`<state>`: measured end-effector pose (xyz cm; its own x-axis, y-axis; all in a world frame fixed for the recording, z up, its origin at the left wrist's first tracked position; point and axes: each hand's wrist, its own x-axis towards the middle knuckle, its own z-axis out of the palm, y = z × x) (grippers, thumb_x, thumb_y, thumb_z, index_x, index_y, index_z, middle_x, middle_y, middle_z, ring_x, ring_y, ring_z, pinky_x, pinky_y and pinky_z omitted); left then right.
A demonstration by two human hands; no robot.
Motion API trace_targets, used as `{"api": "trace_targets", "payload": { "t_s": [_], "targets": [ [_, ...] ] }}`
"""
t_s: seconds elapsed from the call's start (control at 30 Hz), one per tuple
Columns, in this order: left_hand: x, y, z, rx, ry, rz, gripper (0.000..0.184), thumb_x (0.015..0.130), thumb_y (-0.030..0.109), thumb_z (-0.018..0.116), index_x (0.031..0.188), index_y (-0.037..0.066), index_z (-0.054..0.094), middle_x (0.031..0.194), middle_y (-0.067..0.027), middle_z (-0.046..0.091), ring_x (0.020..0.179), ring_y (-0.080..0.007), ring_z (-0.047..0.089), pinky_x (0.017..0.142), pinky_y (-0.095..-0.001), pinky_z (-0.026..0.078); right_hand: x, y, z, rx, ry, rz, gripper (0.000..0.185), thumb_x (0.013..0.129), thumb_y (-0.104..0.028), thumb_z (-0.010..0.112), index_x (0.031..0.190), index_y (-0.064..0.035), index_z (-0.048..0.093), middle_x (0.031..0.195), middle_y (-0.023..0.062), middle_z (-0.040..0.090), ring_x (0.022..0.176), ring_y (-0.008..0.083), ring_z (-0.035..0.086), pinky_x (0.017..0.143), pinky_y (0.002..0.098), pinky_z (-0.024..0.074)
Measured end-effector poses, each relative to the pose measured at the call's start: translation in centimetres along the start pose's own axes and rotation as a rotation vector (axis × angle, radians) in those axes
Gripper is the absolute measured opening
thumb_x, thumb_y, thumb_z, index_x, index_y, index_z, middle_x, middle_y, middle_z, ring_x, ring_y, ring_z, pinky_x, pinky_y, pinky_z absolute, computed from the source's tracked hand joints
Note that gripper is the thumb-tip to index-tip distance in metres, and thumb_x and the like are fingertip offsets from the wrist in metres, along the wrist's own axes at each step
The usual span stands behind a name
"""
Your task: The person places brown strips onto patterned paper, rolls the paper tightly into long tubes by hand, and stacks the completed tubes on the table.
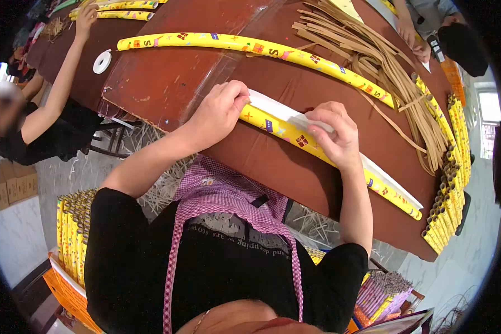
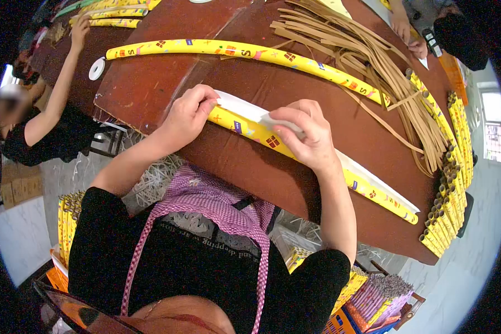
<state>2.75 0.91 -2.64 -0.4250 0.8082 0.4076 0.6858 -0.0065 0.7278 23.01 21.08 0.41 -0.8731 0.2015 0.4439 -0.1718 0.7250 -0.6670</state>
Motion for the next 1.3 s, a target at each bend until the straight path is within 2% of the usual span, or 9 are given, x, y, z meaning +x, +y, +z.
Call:
{"api": "trace_targets", "payload": {
  "t_s": [0.13, 0.2, 0.27, 0.33, 0.4, 0.53, 0.93, 1.0, 1.3],
  "targets": [
    [0.9, -0.6, -1.1, -0.078, -0.043, -0.073, 0.007, 0.091, 0.007, 0.063, 0.091, 0.001, 0.059, 0.09, -0.0133, 0.062, 0.087, -0.0317, 0.059, 0.075, -0.0403, 0.048, 0.3, -0.2, -0.1, -0.177, -0.039, -0.099, 0.025, 0.073, -0.002, 0.075, 0.097, -0.0075, 0.07, 0.089, 0.0058, 0.063, 0.091, 0.0234, 0.061, 0.1, 0.0467, 0.0428],
    [1.2, -0.6, -1.6, -0.053, -0.06, -0.079, 0.008, 0.09, 0.007, 0.064, 0.089, 0.001, 0.06, 0.089, -0.012, 0.062, 0.087, -0.0305, 0.059, 0.076, -0.0398, 0.048, 0.4, -0.5, 0.2, -0.25, -0.059, -0.072, 0.024, 0.071, -0.005, 0.076, 0.094, -0.0108, 0.071, 0.088, 0.0029, 0.062, 0.089, 0.0216, 0.06, 0.107, 0.0508, 0.0349],
    [1.4, -0.6, -2.0, -0.029, -0.081, -0.085, 0.008, 0.089, 0.008, 0.065, 0.088, 0.001, 0.062, 0.089, -0.0107, 0.062, 0.088, -0.0292, 0.059, 0.076, -0.0393, 0.048, 0.5, -0.7, 0.4, -0.27, -0.059, -0.059, 0.024, 0.071, -0.005, 0.076, 0.094, -0.0113, 0.071, 0.087, 0.0021, 0.06, 0.089, 0.0213, 0.059, 0.108, 0.0503, 0.0336],
    [1.6, -0.7, -2.3, 0.158, -0.081, -0.01, 0.007, 0.087, 0.006, 0.067, 0.087, 0.0, 0.064, 0.087, -0.0089, 0.063, 0.089, -0.0233, 0.062, 0.081, -0.0344, 0.049, 0.5, -0.9, 0.4, -0.295, -0.057, -0.043, 0.024, 0.071, -0.004, 0.076, 0.094, -0.0119, 0.071, 0.085, 0.0014, 0.058, 0.09, 0.021, 0.059, 0.109, 0.0499, 0.0324],
    [2.0, -0.8, -2.5, 0.128, -0.103, -0.067, 0.007, 0.088, 0.007, 0.067, 0.088, 0.001, 0.065, 0.087, -0.0081, 0.063, 0.089, -0.0229, 0.061, 0.081, -0.0344, 0.049, 0.4, -0.8, 0.4, -0.339, -0.083, -0.012, 0.025, 0.072, -0.004, 0.076, 0.094, -0.0135, 0.071, 0.083, 0.0007, 0.055, 0.089, 0.021, 0.058, 0.11, 0.0504, 0.0305],
    [2.6, -1.4, -2.9, 0.041, -0.177, -0.178, 0.009, 0.088, 0.01, 0.068, 0.089, 0.001, 0.067, 0.087, -0.007, 0.064, 0.089, -0.0224, 0.06, 0.082, -0.0347, 0.048, 0.3, -0.5, 0.5, -0.355, -0.075, -0.001, 0.025, 0.072, -0.003, 0.075, 0.095, -0.015, 0.072, 0.082, 0.0006, 0.053, 0.089, 0.0208, 0.057, 0.11, 0.051, 0.0299],
    [2.9, -1.6, -3.1, 0.09, -0.243, -0.138, 0.01, 0.086, 0.011, 0.069, 0.088, 0.001, 0.068, 0.085, -0.007, 0.065, 0.088, -0.022, 0.06, 0.081, -0.0348, 0.048, 0.7, -0.6, 0.9, -0.451, -0.071, 0.028, 0.021, 0.074, -0.006, 0.076, 0.093, -0.0154, 0.074, 0.079, 0.0007, 0.047, 0.084, 0.0202, 0.055, 0.11, 0.0521, 0.0295],
    [3.1, -1.8, -3.1, 0.084, -0.251, -0.147, 0.01, 0.086, 0.011, 0.068, 0.088, 0.0, 0.068, 0.085, -0.0074, 0.065, 0.087, -0.0222, 0.06, 0.081, -0.035, 0.049, 0.8, -0.7, 1.0, -0.466, -0.054, 0.016, 0.018, 0.074, -0.01, 0.077, 0.09, -0.0161, 0.075, 0.075, 0.0027, 0.047, 0.081, 0.0224, 0.054, 0.108, 0.0545, 0.033],
    [4.5, -1.6, -3.4, 0.149, -0.335, -0.2, 0.012, 0.083, 0.011, 0.067, 0.087, -0.001, 0.068, 0.081, -0.0102, 0.064, 0.083, -0.0233, 0.061, 0.078, -0.0359, 0.049, 0.9, -0.9, 1.0, -0.496, -0.102, 0.044, 0.02, 0.076, -0.007, 0.077, 0.094, -0.0157, 0.075, 0.078, 0.0014, 0.046, 0.085, 0.0204, 0.055, 0.11, 0.0537, 0.0305]
  ]
}}
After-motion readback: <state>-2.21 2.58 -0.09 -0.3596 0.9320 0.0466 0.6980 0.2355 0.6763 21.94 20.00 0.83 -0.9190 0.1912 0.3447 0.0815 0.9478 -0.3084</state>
